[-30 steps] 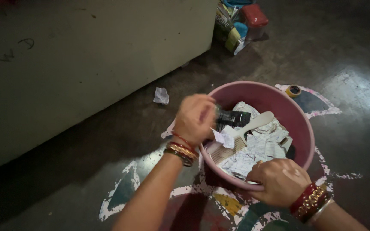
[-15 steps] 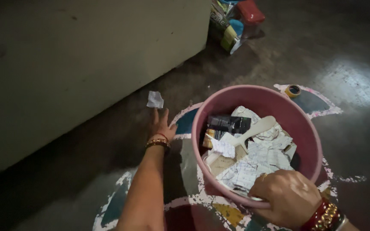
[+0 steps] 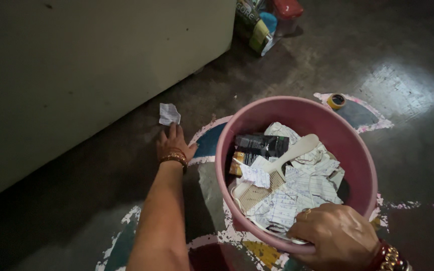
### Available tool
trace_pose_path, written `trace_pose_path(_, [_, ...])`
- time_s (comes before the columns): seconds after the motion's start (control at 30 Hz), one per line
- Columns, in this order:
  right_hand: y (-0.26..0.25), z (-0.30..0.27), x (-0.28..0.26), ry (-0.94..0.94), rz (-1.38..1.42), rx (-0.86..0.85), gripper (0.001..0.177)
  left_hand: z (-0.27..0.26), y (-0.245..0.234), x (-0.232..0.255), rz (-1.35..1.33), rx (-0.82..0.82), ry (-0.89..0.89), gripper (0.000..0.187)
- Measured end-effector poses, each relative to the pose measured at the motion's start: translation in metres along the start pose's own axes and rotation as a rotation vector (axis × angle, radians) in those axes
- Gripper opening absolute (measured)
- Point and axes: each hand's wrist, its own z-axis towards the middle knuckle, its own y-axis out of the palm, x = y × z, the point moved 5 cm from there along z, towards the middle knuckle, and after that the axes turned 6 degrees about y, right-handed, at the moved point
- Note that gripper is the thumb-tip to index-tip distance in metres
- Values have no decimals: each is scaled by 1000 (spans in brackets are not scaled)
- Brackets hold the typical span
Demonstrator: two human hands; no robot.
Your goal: The person collects scattered paper scraps and small debris from a floor with a colorful rangoli design, placing them into a pink bucket. The person also picks up a white comb and a small black box, adding them to the bucket.
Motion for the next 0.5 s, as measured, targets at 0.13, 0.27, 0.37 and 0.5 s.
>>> trace_pose_path(0.13, [-10,-2,-10,-7,0,44,17,-5,0,-3,-10,-35,-16,96])
trace_pose_path(0.27, [-15,-4,-14,90,-2,-20,18,-26,2,0,-136,21,39,94])
trace_pose_path(0.37, [-17,-5,-17,100,-3,-9,17,-40,0,-2,-172,79,65,94])
trace_pose_path(0.5, [-17,-4,-18,83,-1,7,14,-42,5,5,-88,49,75,81])
